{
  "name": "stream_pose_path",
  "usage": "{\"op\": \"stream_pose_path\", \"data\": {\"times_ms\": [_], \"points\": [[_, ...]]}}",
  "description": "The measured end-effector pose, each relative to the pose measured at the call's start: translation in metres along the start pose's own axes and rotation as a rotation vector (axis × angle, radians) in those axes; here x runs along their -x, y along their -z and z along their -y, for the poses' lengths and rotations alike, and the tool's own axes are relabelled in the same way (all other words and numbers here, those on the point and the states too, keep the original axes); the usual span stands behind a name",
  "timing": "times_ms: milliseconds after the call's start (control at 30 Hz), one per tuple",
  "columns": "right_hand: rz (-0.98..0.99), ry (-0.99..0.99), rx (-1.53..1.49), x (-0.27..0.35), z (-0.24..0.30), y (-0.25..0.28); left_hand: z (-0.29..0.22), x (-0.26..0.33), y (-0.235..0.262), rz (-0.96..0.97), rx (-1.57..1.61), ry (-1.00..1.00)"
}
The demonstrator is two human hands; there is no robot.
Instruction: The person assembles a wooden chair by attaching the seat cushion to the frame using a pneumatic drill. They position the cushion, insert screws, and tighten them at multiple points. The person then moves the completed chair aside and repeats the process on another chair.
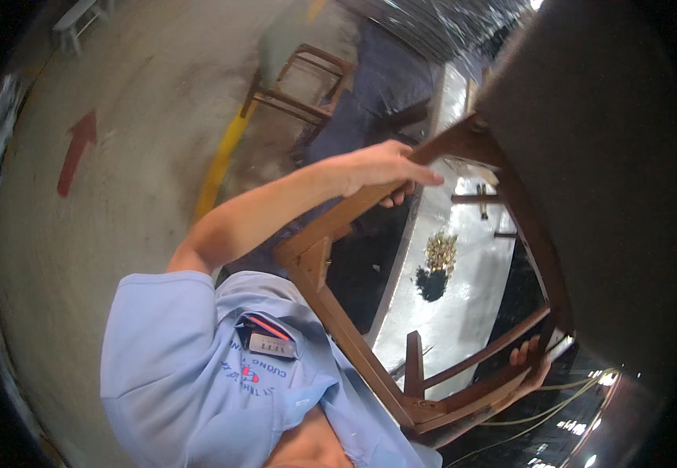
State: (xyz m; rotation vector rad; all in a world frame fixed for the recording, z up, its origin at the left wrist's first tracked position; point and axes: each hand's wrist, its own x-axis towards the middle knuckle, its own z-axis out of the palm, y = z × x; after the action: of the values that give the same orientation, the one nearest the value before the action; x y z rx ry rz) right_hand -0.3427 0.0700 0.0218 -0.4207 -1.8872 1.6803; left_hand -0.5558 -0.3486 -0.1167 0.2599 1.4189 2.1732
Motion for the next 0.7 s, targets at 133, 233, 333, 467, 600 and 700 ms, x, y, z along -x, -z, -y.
{"op": "stream_pose_path", "data": {"times_ms": [133,233,333,467,600,700], "points": [[0.593,-0.199,-0.135,-0.071,-0.008,-0.103,0.025,0.051,0.088,-0.304,0.041,-0.012],[0.83,-0.152,0.189,-0.078,-0.035,-0.243,0.102,0.087,0.14,-0.711,0.064,-0.086],[1.186,-0.103,0.437,-0.062,-0.078,-0.384,0.177,0.128,0.159,-1.087,0.352,-0.112],[1.362,0.443,0.564,-0.055,-0.236,-0.529,0.298,0.15,0.169,-1.405,0.584,-0.188],[1.504,0.409,0.516,-0.001,-0.349,-0.62,0.411,0.126,0.187,-1.828,0.862,-0.071],[1.684,0.392,0.62,0.009,-0.414,-0.669,0.495,0.098,0.203,-1.747,1.123,-0.05]]}}
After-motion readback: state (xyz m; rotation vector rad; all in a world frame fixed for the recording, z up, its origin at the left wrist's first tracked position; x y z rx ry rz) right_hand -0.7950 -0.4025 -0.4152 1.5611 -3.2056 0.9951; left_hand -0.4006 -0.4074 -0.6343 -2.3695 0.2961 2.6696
